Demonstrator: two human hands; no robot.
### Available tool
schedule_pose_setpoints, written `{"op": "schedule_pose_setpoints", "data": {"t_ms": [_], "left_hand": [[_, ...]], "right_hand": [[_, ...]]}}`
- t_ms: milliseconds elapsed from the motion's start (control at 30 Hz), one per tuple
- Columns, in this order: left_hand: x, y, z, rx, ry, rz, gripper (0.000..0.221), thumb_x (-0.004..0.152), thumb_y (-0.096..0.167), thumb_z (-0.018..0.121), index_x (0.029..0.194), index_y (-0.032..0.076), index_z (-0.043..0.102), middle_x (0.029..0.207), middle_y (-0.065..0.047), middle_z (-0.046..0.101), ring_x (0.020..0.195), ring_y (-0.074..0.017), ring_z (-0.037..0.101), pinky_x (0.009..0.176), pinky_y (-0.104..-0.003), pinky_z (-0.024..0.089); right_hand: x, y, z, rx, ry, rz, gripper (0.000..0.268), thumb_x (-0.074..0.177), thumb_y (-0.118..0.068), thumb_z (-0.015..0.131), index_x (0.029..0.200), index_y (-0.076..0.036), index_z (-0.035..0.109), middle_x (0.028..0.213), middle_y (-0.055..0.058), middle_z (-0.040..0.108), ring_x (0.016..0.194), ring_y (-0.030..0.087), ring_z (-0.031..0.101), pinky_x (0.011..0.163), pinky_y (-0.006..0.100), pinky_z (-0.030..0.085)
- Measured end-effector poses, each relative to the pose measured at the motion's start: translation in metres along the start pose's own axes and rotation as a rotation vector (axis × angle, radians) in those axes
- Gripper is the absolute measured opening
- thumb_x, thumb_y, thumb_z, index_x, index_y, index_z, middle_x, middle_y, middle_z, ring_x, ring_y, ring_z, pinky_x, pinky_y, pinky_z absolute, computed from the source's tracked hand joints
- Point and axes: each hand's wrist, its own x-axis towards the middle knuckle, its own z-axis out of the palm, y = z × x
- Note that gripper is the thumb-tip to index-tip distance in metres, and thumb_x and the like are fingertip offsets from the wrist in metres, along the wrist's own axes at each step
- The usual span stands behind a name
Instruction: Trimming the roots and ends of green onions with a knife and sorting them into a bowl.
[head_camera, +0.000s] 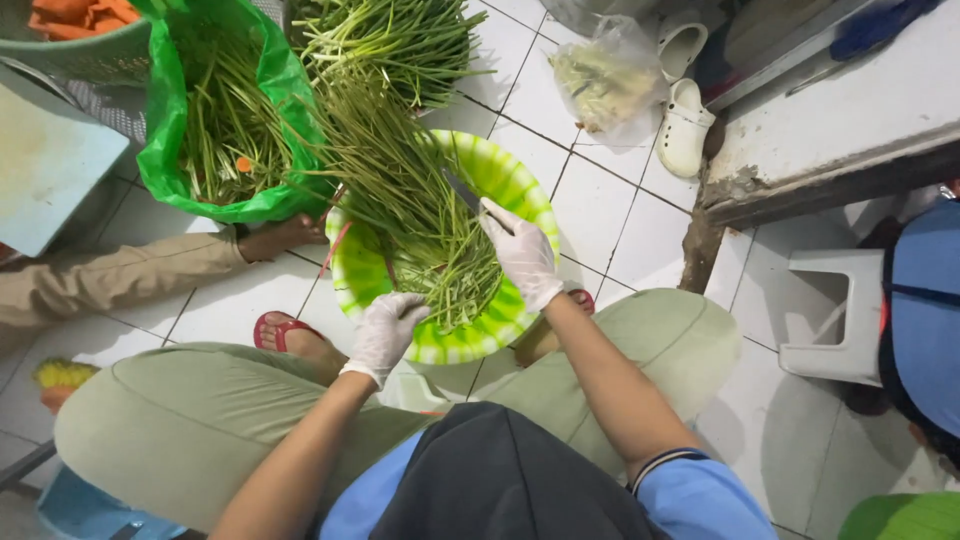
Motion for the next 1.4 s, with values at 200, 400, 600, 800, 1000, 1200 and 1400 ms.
{"op": "schedule_pose_setpoints", "data": {"t_ms": [200,400,600,800,1000,1200,1400], "left_hand": [[-0.005,-0.019,0.015,0.030,-0.162,-0.233,0.023,0.076,0.037,0.073,0.095,0.025,0.071,0.094,0.002,0.071,0.096,-0.0172,0.065,0.087,-0.032,0.050],[0.006,-0.004,-0.033,-0.252,-0.047,-0.454,0.036,0.077,0.037,0.074,0.107,0.018,0.068,0.101,-0.007,0.070,0.100,-0.0217,0.063,0.089,-0.037,0.048],[0.005,-0.004,-0.031,-0.556,0.002,-0.391,0.035,0.076,0.019,0.076,0.107,0.005,0.067,0.094,-0.009,0.070,0.086,-0.0122,0.060,0.081,-0.029,0.050],[0.007,-0.005,-0.016,-0.640,0.001,-0.377,0.035,0.074,0.016,0.078,0.104,0.002,0.068,0.089,-0.009,0.070,0.081,-0.0118,0.060,0.077,-0.027,0.050],[0.010,0.009,-0.016,-0.603,-0.090,-0.454,0.042,0.070,0.021,0.082,0.106,0.003,0.067,0.090,-0.011,0.070,0.076,-0.0128,0.064,0.072,-0.028,0.053],[0.004,0.012,0.004,-0.825,-0.210,-0.538,0.042,0.067,0.015,0.083,0.102,-0.002,0.066,0.086,-0.010,0.069,0.074,-0.0140,0.066,0.070,-0.024,0.054],[0.016,0.028,-0.021,-1.108,0.033,-0.569,0.029,0.073,0.013,0.079,0.097,0.004,0.066,0.080,-0.009,0.068,0.066,-0.0178,0.068,0.068,-0.033,0.060]], "right_hand": [[0.026,0.027,-0.007,0.130,0.115,-0.037,0.046,0.089,-0.047,0.051,0.119,-0.014,0.062,0.122,0.008,0.060,0.117,0.023,0.053,0.105,0.035,0.037],[0.051,0.124,0.033,0.336,-0.370,0.461,0.050,0.083,-0.053,0.062,0.089,-0.003,0.061,0.061,0.005,0.060,0.040,0.011,0.053,0.030,0.019,0.042],[0.010,0.056,-0.034,0.727,-0.574,0.301,0.046,0.089,-0.059,0.049,0.075,-0.015,0.049,0.061,-0.006,0.045,0.048,0.006,0.045,0.042,0.015,0.039],[0.008,0.068,-0.004,0.879,-0.689,0.130,0.032,0.094,-0.043,0.047,0.111,-0.017,0.052,0.064,-0.002,0.044,0.051,0.009,0.045,0.044,0.016,0.040],[0.025,0.068,0.031,0.433,-0.190,0.087,0.040,0.089,-0.036,0.061,0.123,-0.016,0.058,0.052,0.005,0.055,0.038,0.011,0.049,0.032,0.018,0.041],[0.056,0.122,0.045,-0.043,0.247,-0.394,0.029,0.093,-0.022,0.056,0.119,-0.011,0.063,0.113,0.011,0.064,0.106,0.022,0.060,0.093,0.033,0.046],[0.028,0.087,0.028,-0.435,-0.363,0.219,0.075,0.073,-0.079,0.040,0.085,-0.013,0.072,0.072,0.005,0.071,0.094,0.023,0.067,0.092,0.037,0.045]]}}
